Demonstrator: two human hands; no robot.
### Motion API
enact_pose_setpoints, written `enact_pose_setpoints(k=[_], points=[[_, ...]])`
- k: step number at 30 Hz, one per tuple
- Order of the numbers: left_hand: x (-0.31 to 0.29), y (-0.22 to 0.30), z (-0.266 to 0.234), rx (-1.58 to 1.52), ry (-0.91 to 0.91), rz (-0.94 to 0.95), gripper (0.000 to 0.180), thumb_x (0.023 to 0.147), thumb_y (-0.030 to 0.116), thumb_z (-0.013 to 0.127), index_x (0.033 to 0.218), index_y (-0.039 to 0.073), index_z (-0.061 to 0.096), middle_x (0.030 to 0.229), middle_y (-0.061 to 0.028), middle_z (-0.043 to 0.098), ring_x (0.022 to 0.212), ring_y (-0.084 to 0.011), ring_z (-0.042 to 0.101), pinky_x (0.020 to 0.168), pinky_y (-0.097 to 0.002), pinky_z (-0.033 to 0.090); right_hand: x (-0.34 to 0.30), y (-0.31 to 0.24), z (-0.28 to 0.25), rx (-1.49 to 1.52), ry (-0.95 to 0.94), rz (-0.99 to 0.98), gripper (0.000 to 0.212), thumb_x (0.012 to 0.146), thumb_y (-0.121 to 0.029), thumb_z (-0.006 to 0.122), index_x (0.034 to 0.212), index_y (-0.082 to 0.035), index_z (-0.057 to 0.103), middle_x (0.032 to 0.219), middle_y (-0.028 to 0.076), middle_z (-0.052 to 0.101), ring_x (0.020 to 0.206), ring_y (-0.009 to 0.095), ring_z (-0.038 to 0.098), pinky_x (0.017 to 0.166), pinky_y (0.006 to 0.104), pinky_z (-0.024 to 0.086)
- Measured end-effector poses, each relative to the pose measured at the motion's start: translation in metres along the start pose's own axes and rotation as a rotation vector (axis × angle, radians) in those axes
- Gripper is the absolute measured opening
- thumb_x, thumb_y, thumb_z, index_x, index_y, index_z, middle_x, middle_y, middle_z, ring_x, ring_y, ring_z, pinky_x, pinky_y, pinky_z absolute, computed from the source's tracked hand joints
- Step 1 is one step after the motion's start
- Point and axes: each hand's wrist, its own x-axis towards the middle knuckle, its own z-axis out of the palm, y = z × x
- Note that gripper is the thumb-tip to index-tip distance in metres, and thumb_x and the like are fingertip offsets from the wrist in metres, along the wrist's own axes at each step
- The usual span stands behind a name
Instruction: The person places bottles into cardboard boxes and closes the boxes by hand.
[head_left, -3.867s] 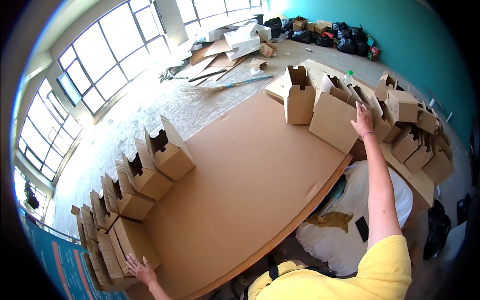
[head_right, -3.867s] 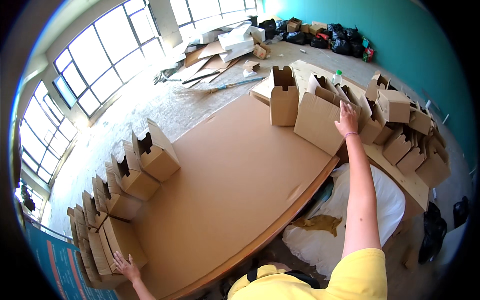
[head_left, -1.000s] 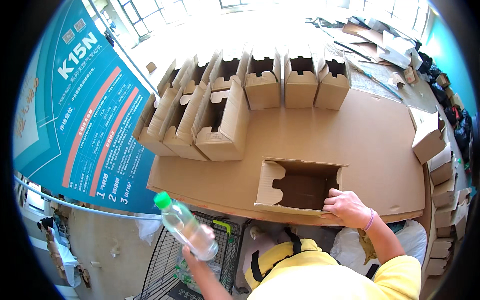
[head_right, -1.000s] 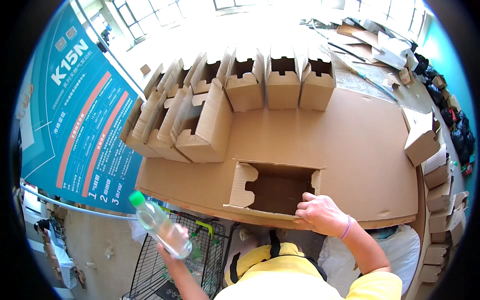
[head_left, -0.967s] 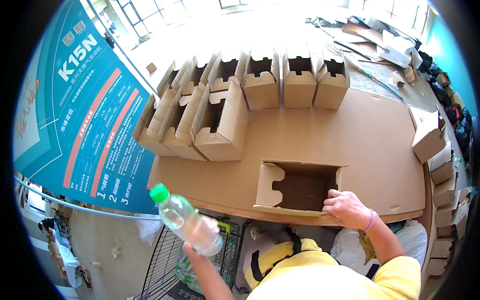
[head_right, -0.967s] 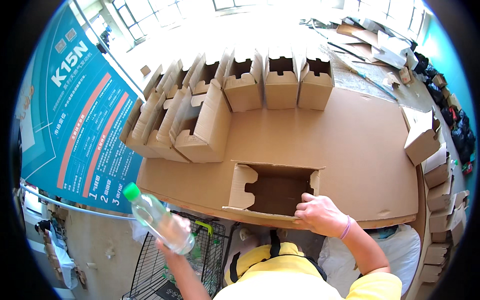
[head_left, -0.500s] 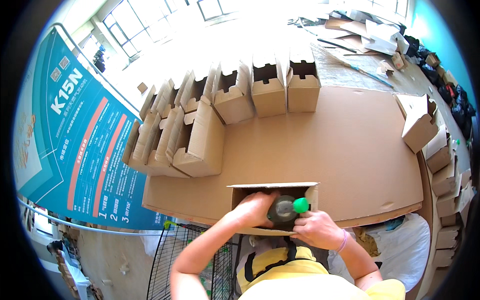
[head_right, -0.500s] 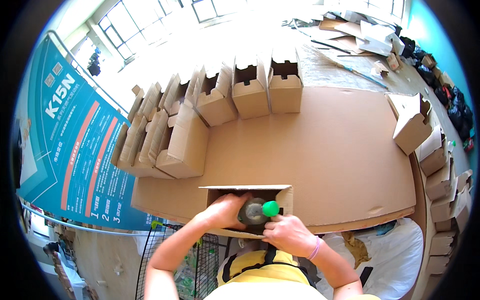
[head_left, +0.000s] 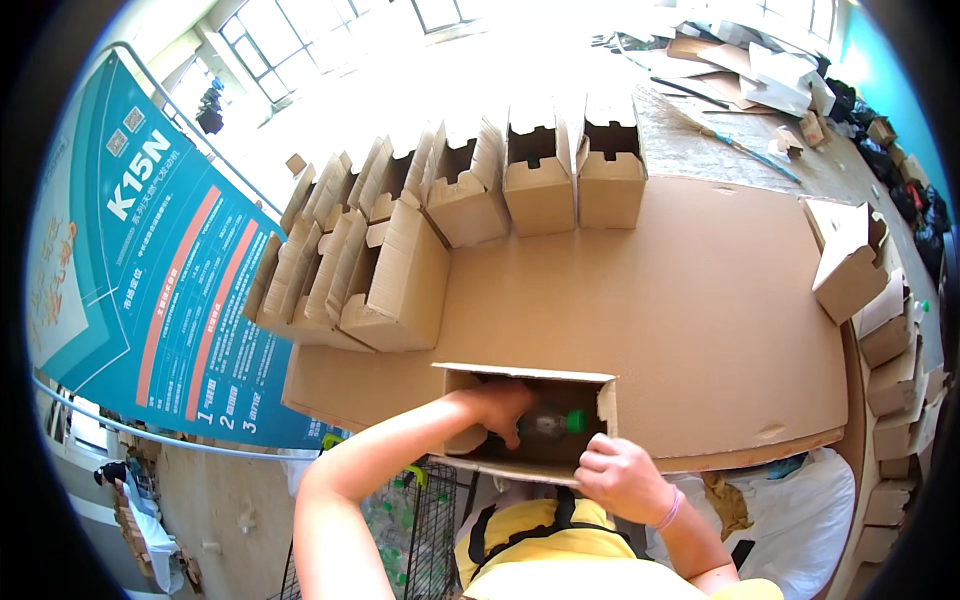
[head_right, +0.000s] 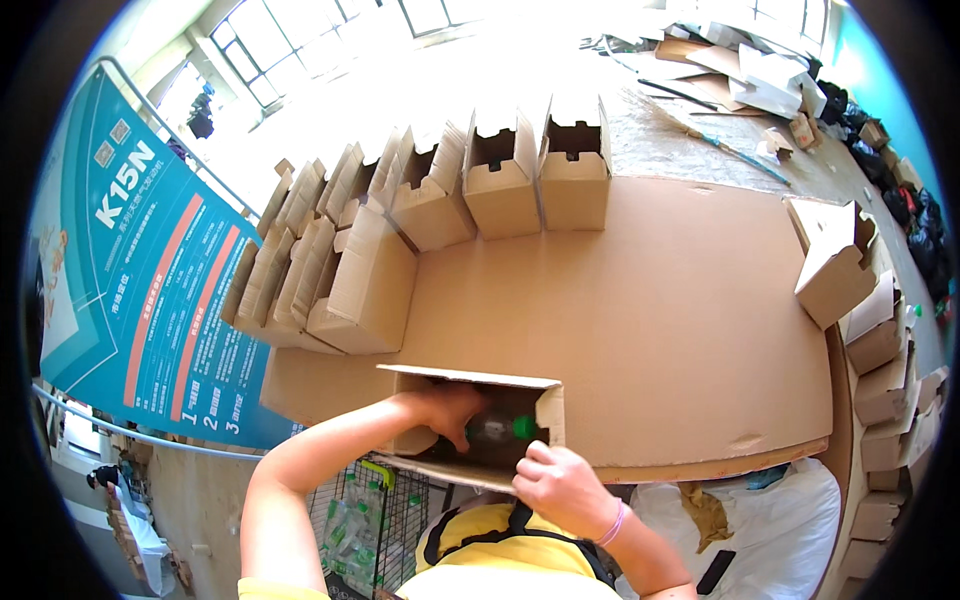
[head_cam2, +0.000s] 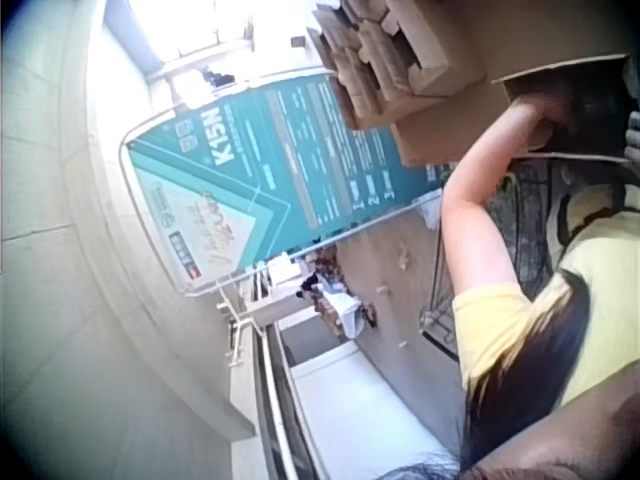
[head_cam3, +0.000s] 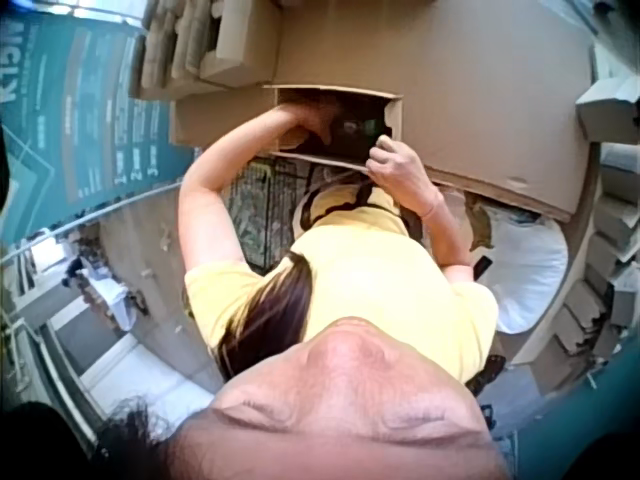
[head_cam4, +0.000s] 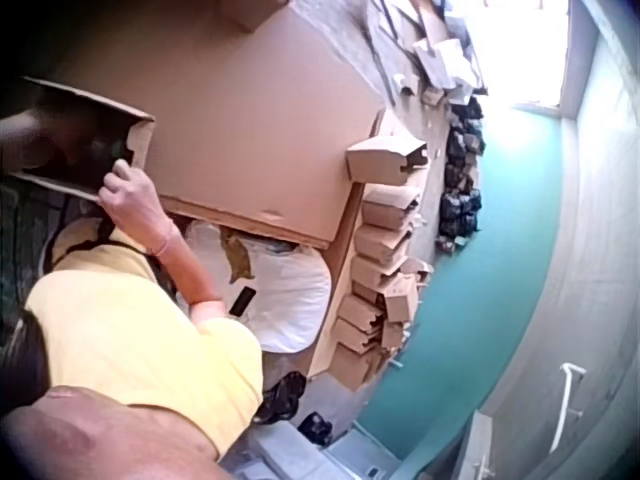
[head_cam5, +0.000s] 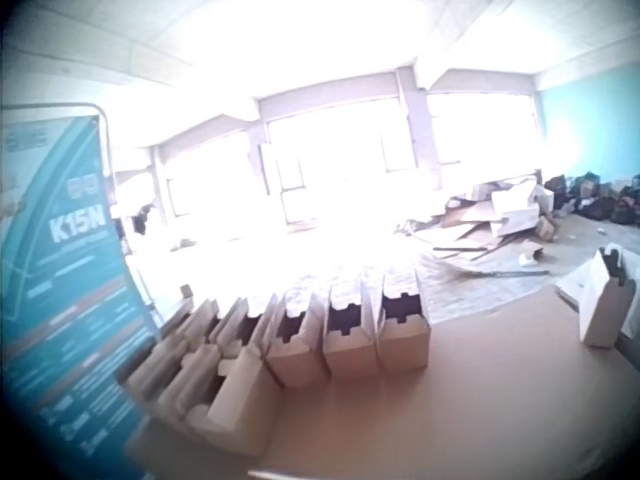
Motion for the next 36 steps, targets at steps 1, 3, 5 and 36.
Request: enact_pose_setpoints(k=[1, 3, 5, 36], points=[[0.012, -0.01, 0.013, 0.084, -0.029, 0.015, 0.069, 0.053, 0.021, 0.087, 0.116, 0.004, 0.063, 0.105, -0.018, 0.068, 0.104, -0.0336, 0.063, 0.091, -0.0399, 0.05, 0.0, -0.004, 0.003, 0.016, 0.008, -0.008, 0.008, 0.069, -0.014, 0.063, 0.068, -0.01, 0.055, 0.073, 0.002, 0.049, 0.082, 0.018, 0.053, 0.066, 0.0293, 0.048], [0.026, -0.01, 0.025, 0.314, -0.027, 0.05, 0.052, 0.054, 0.021, 0.087, 0.099, 0.004, 0.071, 0.101, -0.0165, 0.069, 0.102, -0.0313, 0.064, 0.091, -0.0406, 0.05, 0.003, -0.013, 0.01, -0.007, -0.01, -0.03, 0.006, 0.069, -0.013, 0.061, 0.068, -0.009, 0.056, 0.074, 0.002, 0.049, 0.084, 0.018, 0.052, 0.068, 0.0291, 0.048], [0.047, -0.008, 0.032, 0.562, 0.023, 0.042, 0.046, 0.055, 0.021, 0.087, 0.096, 0.005, 0.072, 0.1, -0.0149, 0.07, 0.1, -0.0301, 0.065, 0.089, -0.0405, 0.051, 0.007, -0.014, 0.013, -0.016, -0.016, -0.007, 0.007, 0.068, -0.012, 0.062, 0.069, -0.009, 0.057, 0.075, 0.003, 0.051, 0.086, 0.019, 0.053, 0.069, 0.0292, 0.049], [-0.21, -0.147, 0.504, -0.958, 1.398, -1.487, 0.016, 0.077, 0.015, 0.068, 0.088, 0.004, 0.07, 0.08, -0.0188, 0.069, 0.076, -0.0324, 0.069, 0.071, -0.0402, 0.054, 0.085, 0.001, -0.005, 0.039, -0.408, 0.408, 0.011, 0.064, -0.002, 0.071, 0.074, 0.001, 0.068, 0.055, 0.013, 0.055, 0.054, 0.027, 0.05, 0.055, 0.0384, 0.04]])
